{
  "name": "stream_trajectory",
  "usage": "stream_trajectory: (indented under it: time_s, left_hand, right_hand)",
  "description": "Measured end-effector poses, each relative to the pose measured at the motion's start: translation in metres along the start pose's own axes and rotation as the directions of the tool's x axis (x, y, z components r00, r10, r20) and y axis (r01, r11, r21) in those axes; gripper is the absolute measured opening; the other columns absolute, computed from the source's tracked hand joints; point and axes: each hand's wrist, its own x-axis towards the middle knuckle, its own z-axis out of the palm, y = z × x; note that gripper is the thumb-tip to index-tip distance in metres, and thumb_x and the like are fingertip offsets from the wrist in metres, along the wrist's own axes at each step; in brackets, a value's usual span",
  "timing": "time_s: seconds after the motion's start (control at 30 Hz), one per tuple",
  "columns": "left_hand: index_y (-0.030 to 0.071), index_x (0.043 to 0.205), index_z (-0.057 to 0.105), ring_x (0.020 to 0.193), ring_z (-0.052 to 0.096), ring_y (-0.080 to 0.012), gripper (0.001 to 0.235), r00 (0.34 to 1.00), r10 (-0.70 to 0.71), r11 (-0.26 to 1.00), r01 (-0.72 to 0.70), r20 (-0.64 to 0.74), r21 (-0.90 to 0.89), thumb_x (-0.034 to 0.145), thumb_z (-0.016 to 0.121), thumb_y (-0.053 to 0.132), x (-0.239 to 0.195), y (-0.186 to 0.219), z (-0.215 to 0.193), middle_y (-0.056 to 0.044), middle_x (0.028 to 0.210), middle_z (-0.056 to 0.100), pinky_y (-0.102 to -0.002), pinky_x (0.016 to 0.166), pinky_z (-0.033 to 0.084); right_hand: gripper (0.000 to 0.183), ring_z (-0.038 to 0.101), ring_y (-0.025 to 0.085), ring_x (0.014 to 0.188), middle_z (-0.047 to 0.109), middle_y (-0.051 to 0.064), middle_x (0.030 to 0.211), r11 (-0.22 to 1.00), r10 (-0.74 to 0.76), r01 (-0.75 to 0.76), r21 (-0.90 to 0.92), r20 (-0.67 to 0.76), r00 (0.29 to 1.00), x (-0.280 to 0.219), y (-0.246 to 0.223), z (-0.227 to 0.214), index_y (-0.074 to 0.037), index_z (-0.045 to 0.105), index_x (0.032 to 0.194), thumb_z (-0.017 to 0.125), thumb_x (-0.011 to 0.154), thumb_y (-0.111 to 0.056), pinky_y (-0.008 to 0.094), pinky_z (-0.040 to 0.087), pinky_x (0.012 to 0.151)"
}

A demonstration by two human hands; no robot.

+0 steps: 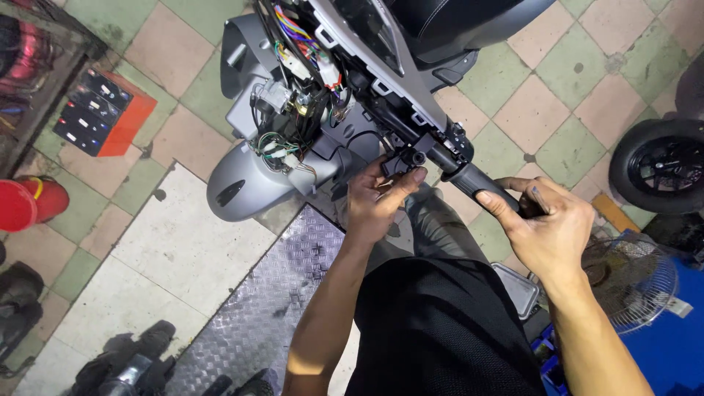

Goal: The person works on the handlebar assembly of a scooter, using a screwdriver to remove and install components. They manipulate the throttle grip, brake lever, and various wiring harnesses within the handlebar housing, securing parts with screws and adjusting the internal connections.

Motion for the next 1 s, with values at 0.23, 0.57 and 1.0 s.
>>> stream_trajectory:
  time_s: [0.23,0.57,1.0]
  left_hand:
    - [0.011,0.077,0.068,0.054,0.056,-0.0084,0.031,1.0,0.001,0.988,0.0,-0.007,0.151,0.08,0.081,0.039,-0.002,0.005,-0.007,0.001,0.066,0.068,-0.025,0.05,0.042]
    - [0.012,0.076,0.073,0.06,0.061,-0.005,0.023,0.998,-0.039,0.983,0.048,-0.05,0.179,0.079,0.086,0.031,0.004,-0.003,-0.009,0.002,0.072,0.075,-0.024,0.051,0.045]
    - [0.018,0.059,0.058,0.047,0.048,-0.0074,0.038,0.998,-0.059,0.977,0.065,-0.037,0.204,0.078,0.084,0.038,0.004,0.001,-0.008,0.007,0.053,0.058,-0.029,0.047,0.036]
  right_hand:
    - [0.03,0.056,0.015,0.066,0.067,0.004,0.078,0.999,-0.001,0.003,0.047,-0.035,0.999,0.003,-0.008,0.001,-0.005,0.08,0.096,0.09,0.091,-0.033,0.029,0.043,0.063]
    - [0.028,0.053,0.014,0.063,0.062,0.003,0.073,0.997,0.017,-0.012,0.077,-0.064,0.998,0.0,-0.007,0.003,-0.007,0.081,0.099,0.09,0.091,-0.032,0.03,0.04,0.062]
    - [0.03,0.052,0.01,0.063,0.066,0.0,0.077,0.988,0.112,-0.108,0.109,-0.026,0.993,0.001,-0.01,0.002,-0.006,0.081,0.102,0.09,0.09,-0.032,0.026,0.042,0.06]
